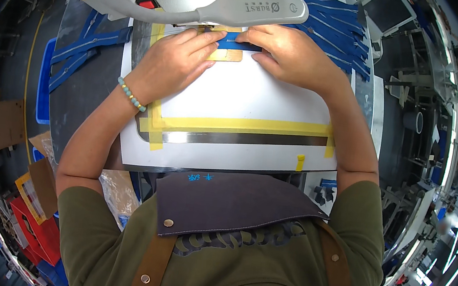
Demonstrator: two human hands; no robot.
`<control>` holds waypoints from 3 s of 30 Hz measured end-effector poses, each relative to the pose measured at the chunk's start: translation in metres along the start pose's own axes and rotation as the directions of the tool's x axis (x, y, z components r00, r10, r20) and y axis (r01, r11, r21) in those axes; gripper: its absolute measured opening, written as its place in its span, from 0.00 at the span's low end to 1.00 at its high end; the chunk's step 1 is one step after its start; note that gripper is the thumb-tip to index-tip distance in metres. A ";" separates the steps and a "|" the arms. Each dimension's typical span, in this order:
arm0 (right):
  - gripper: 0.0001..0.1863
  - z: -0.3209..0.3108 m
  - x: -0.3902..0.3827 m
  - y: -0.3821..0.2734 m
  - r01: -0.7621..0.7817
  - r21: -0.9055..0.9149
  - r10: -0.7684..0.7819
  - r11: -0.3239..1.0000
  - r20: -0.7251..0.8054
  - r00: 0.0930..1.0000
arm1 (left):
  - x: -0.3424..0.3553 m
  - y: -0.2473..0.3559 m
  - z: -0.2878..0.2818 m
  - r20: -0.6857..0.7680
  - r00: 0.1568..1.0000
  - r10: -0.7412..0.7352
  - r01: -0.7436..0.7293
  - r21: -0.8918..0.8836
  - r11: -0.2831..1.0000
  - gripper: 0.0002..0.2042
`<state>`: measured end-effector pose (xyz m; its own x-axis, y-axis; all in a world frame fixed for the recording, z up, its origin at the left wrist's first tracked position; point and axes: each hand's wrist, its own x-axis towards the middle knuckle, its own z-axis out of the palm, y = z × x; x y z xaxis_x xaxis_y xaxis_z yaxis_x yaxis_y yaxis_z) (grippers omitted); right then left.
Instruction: Using an industrial sewing machine to attach small leather patches onto fabric straps.
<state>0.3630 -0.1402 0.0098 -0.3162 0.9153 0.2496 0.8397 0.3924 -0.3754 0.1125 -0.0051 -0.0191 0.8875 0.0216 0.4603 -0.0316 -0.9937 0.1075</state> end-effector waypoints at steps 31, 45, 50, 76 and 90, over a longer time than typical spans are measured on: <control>0.24 -0.010 -0.001 0.041 -0.149 0.931 0.434 0.333 -0.011 0.901 | 0.001 0.002 0.001 -0.007 1.000 0.004 -0.004 -0.031 0.999 0.14; 0.11 -0.003 0.004 0.021 -0.016 0.058 0.018 0.998 -0.036 0.999 | 0.000 -0.002 0.003 0.003 1.000 0.000 0.000 -0.036 0.999 0.13; 0.11 0.000 0.009 0.012 0.039 -0.021 -0.041 0.999 -0.108 0.993 | -0.001 -0.001 0.001 0.006 1.000 -0.001 0.001 -0.038 0.999 0.13; 0.16 0.033 0.014 0.002 0.231 -0.107 -0.245 0.967 -0.137 0.960 | -0.019 0.005 -0.009 0.091 0.981 -0.173 0.184 -0.124 0.975 0.24; 0.14 0.040 0.010 0.006 0.179 -0.138 -0.215 0.974 -0.320 0.923 | -0.005 -0.003 0.002 0.039 0.996 -0.077 0.077 -0.008 0.997 0.18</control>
<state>0.3468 -0.1248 -0.0253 -0.3308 0.7310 0.5968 0.8224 0.5335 -0.1976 0.1088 -0.0025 -0.0233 0.9046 0.0932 0.4160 0.0331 -0.9882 0.1496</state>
